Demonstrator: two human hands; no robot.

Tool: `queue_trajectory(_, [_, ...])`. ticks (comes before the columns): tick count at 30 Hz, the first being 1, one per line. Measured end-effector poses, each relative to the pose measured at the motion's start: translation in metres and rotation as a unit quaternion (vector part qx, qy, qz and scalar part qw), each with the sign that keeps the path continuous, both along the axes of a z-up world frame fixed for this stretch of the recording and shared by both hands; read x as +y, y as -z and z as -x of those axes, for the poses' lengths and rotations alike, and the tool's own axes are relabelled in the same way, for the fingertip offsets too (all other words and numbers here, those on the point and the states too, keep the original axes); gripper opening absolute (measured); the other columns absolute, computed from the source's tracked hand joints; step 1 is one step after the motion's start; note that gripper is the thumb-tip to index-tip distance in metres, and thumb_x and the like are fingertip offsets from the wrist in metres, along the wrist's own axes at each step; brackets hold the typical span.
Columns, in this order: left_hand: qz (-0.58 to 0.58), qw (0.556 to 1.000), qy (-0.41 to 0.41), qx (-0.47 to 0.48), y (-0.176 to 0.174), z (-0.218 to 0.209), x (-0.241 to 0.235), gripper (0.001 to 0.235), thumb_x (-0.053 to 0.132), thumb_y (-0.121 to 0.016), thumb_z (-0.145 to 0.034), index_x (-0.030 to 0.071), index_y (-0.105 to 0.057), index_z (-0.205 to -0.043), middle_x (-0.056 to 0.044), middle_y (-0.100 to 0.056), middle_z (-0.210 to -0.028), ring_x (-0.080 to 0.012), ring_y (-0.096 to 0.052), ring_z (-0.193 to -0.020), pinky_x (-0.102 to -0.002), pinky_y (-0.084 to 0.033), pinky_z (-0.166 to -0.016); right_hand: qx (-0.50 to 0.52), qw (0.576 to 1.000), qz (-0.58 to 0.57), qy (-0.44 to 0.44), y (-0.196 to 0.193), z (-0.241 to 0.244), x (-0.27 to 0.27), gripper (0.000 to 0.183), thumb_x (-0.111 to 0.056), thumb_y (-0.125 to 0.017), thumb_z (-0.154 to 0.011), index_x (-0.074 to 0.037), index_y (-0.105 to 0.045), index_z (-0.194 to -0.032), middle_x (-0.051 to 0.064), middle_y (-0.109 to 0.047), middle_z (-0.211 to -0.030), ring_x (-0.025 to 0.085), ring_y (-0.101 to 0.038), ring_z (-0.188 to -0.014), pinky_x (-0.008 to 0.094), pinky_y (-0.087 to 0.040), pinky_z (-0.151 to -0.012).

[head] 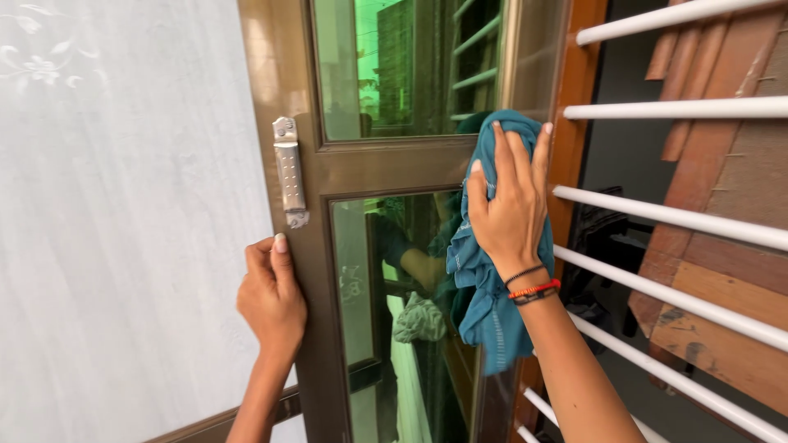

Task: The person wipes the window panes and frames with two different cloths, moving between different sections of the window and opening the frame to reach all surfaces.

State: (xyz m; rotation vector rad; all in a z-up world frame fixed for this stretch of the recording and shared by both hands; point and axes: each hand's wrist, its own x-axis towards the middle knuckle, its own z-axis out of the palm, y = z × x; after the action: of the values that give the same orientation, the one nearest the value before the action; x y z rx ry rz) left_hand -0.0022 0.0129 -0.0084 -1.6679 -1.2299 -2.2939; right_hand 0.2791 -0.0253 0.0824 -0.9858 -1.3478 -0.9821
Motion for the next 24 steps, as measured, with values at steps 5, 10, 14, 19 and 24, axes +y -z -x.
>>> queue_trajectory(5, [0.019, 1.0, 0.01, -0.01, 0.001, 0.001, -0.001, 0.04, 0.04, -0.049, -0.111, 0.005, -0.064, -0.101, -0.005, -0.067, -0.068, -0.017, -0.059, -0.056, -0.034, -0.044, -0.056, 0.067, 0.997, -0.019, -0.02, -0.005, -0.018, 0.024, 0.056, -0.024, -0.058, -0.107, 0.005, -0.048, -0.154, 0.026, -0.047, -0.158, 0.054, -0.021, -0.154, 0.062, -0.025, -0.123])
queue_trajectory(10, [0.01, 0.999, 0.023, -0.039, 0.002, -0.003, -0.003, 0.04, 0.041, -0.051, -0.109, 0.005, -0.066, -0.102, -0.005, -0.067, -0.07, -0.0151, -0.057, -0.056, -0.032, -0.044, -0.055, 0.088, 0.996, -0.027, 0.001, 0.046, -0.027, 0.023, 0.057, -0.026, -0.055, -0.111, 0.007, -0.044, -0.156, 0.03, -0.043, -0.16, 0.056, -0.021, -0.155, 0.063, -0.025, -0.127])
queue_trajectory(14, [0.014, 0.997, 0.049, -0.056, 0.002, -0.004, -0.003, 0.039, 0.041, -0.052, -0.108, 0.005, -0.065, -0.101, -0.004, -0.066, -0.069, -0.0137, -0.053, -0.054, -0.031, -0.042, -0.053, 0.067, 0.997, -0.004, 0.023, 0.092, -0.014, 0.014, 0.055, -0.024, -0.054, -0.109, 0.009, -0.046, -0.152, 0.028, -0.045, -0.159, 0.057, -0.02, -0.155, 0.062, -0.027, -0.126])
queue_trajectory(19, [0.01, 0.995, 0.064, -0.071, 0.001, -0.006, -0.004, 0.038, 0.041, -0.053, -0.106, 0.005, -0.066, -0.101, -0.003, -0.065, -0.068, -0.0127, -0.052, -0.052, -0.03, -0.041, -0.051, 0.074, 0.997, -0.004, 0.034, 0.09, 0.013, 0.016, 0.051, -0.022, -0.055, -0.108, 0.007, -0.051, -0.15, 0.026, -0.048, -0.157, 0.056, -0.021, -0.155, 0.062, -0.028, -0.126])
queue_trajectory(24, [0.016, 0.994, 0.082, -0.074, 0.002, -0.006, -0.004, 0.038, 0.04, -0.055, -0.105, 0.005, -0.066, -0.1, -0.004, -0.061, -0.064, -0.0138, -0.049, -0.052, -0.032, -0.039, -0.049, 0.109, 0.994, -0.011, -0.024, 0.085, 0.074, 0.016, 0.048, -0.018, -0.056, -0.11, 0.007, -0.051, -0.151, 0.024, -0.049, -0.157, 0.055, -0.026, -0.154, 0.059, -0.029, -0.126])
